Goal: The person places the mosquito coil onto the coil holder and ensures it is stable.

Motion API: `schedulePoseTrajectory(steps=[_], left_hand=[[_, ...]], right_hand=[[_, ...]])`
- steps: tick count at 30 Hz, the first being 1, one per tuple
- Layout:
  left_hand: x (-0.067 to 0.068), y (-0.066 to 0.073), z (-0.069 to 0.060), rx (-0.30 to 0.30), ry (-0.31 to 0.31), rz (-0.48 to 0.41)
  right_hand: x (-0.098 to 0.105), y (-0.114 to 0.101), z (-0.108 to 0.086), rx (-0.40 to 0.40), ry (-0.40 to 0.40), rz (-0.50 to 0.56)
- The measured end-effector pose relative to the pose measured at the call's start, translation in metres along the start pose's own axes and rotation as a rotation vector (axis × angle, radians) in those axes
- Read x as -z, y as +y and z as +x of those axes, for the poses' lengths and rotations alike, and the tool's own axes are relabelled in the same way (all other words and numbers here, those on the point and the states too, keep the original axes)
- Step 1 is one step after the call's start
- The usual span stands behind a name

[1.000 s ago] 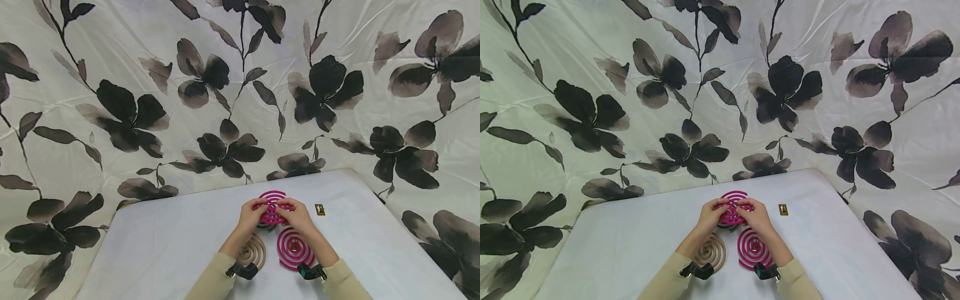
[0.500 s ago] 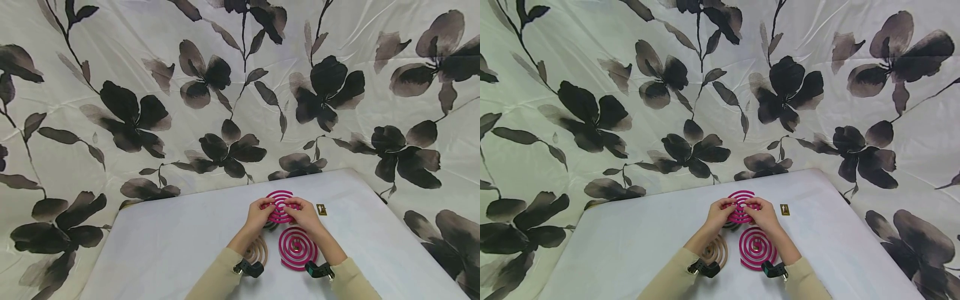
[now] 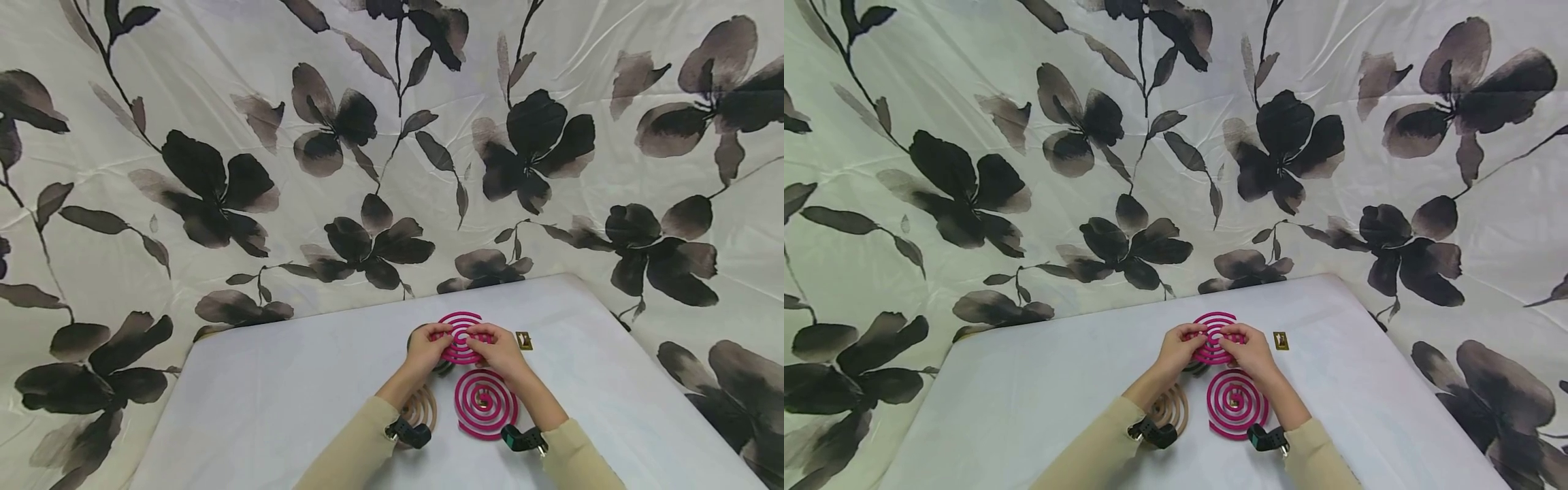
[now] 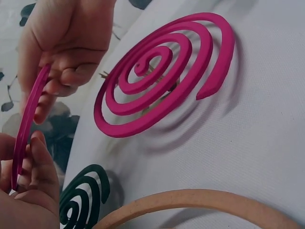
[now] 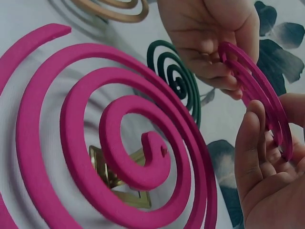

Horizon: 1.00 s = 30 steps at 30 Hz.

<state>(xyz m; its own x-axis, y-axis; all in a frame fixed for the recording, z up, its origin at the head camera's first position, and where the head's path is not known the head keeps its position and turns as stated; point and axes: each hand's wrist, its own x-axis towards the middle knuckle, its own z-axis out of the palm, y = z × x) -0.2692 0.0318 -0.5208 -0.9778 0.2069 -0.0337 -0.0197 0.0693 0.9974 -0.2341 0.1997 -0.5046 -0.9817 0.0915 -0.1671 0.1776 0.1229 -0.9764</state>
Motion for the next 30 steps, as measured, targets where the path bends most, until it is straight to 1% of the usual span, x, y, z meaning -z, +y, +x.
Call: schedulePoseTrajectory(steps=[5, 8, 9, 12, 16, 20, 24, 30], left_hand=[[-0.002, -0.001, 0.001, -0.001, -0.015, 0.041], [-0.003, 0.002, 0.001, 0.010, -0.025, 0.048], [-0.004, 0.003, 0.001, 0.004, -0.030, 0.054], [-0.007, 0.005, 0.002, 0.011, -0.039, 0.065], [-0.012, 0.007, 0.002, -0.004, -0.043, 0.115], [-0.017, 0.006, 0.002, -0.019, -0.031, 0.158], [-0.020, 0.004, 0.004, -0.018, -0.026, 0.152], [-0.026, 0.005, 0.008, -0.005, -0.072, 0.141]], right_hand=[[0.003, 0.002, -0.001, -0.002, 0.009, -0.007], [0.005, 0.004, -0.001, 0.001, 0.002, -0.005], [0.007, 0.004, -0.001, 0.005, 0.000, -0.005], [0.011, 0.005, -0.001, 0.017, 0.000, -0.014], [0.016, 0.007, -0.001, 0.020, 0.014, -0.036], [0.021, 0.011, -0.003, 0.018, 0.024, -0.043], [0.025, 0.012, -0.003, 0.019, 0.015, -0.053], [0.031, 0.014, -0.003, 0.020, 0.033, -0.075]])
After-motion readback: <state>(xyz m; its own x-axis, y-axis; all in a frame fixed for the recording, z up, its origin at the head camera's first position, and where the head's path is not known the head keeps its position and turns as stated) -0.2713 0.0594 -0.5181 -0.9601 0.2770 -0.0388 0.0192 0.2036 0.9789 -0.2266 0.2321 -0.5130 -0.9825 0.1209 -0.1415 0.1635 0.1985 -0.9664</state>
